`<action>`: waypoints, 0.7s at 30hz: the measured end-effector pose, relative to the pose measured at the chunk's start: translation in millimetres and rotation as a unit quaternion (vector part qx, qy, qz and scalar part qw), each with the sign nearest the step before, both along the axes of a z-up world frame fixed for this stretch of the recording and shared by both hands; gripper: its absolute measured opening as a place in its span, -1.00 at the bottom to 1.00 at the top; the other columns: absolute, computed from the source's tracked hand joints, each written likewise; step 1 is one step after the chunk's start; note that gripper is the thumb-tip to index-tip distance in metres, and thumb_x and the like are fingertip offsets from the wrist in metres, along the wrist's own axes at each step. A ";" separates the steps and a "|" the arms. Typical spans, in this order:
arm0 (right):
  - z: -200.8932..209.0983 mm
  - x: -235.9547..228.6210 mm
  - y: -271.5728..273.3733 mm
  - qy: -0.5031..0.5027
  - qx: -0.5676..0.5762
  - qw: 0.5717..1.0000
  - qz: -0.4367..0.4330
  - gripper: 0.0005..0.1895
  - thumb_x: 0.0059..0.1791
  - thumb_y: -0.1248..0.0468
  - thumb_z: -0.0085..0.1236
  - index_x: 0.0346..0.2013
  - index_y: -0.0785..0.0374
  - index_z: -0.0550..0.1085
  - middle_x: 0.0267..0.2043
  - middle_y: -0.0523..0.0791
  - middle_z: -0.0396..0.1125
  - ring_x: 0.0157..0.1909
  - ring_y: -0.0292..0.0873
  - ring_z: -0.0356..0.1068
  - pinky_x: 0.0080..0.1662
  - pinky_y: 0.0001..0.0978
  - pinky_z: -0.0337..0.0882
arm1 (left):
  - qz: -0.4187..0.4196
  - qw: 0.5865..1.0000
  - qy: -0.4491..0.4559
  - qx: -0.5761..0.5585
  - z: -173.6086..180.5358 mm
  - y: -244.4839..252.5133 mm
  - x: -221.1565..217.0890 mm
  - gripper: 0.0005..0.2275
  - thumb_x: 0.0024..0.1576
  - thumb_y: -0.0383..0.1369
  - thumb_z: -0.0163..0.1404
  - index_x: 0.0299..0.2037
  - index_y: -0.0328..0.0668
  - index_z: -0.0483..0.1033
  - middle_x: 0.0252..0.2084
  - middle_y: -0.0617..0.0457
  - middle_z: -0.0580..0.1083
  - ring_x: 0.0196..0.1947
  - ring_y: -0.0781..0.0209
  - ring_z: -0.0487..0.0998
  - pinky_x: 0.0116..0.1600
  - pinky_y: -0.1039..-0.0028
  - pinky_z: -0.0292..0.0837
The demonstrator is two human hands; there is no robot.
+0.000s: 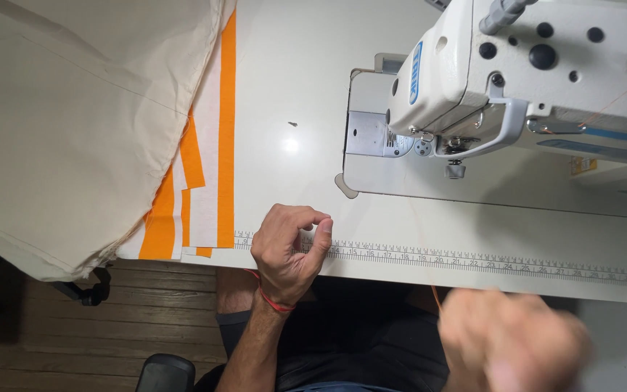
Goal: The person threads an orange spool of thread through the tension discs and guides of a sewing machine, then pulls the thread through the needle eye. They then attempt to thread the bobbin area, pulling the thread through the take-up lever and under the presser foot.
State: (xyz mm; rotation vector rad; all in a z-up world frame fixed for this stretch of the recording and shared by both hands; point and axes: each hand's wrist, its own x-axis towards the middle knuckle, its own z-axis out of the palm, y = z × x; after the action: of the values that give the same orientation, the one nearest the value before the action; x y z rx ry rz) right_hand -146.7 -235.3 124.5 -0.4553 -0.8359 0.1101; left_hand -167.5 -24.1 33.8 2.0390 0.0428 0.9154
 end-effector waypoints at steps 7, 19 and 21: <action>-4.9 -2.7 9.6 0.179 -0.215 0.948 -0.149 -0.98 0.03 0.47 0.11 -0.30 0.36 0.47 -0.57 -0.25 -0.08 -0.61 -0.38 -0.21 -0.56 -0.49 -0.19 | -0.005 1.000 0.001 -0.004 2.6 0.2 -1.0 -0.88 0.28 -0.42 0.10 -0.33 -0.15 0.56 -0.36 0.09 0.57 -0.45 0.25 0.41 -0.37 0.48 0.29; 3.9 -9.8 4.3 0.039 -0.471 0.740 -0.479 -0.86 -0.08 0.30 0.35 -0.38 0.18 0.49 -0.24 -0.13 0.26 -0.23 -0.27 0.24 -0.19 -0.56 0.23 | -0.015 0.999 0.017 -0.026 6.0 2.5 -2.9 -0.92 0.27 -0.40 0.12 -0.28 -0.13 0.58 -0.31 0.11 0.59 -0.42 0.27 0.42 -0.40 0.49 0.28; 3.4 6.0 8.6 0.032 -0.509 0.705 -0.493 -0.88 0.00 0.40 0.37 -0.32 0.24 0.54 -0.09 -0.06 0.27 -0.31 -0.33 0.16 -0.28 -0.60 0.16 | -0.035 0.997 0.051 -0.052 5.6 5.7 1.8 -0.92 0.27 -0.35 0.13 -0.23 -0.13 0.59 -0.25 0.10 0.60 -0.35 0.29 0.47 -0.44 0.54 0.31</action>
State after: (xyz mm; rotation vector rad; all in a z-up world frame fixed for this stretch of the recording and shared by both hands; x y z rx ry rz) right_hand -140.7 -226.8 127.8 -1.8967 -0.2845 -0.4460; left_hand -165.7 -18.3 39.4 1.9760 0.0736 0.7495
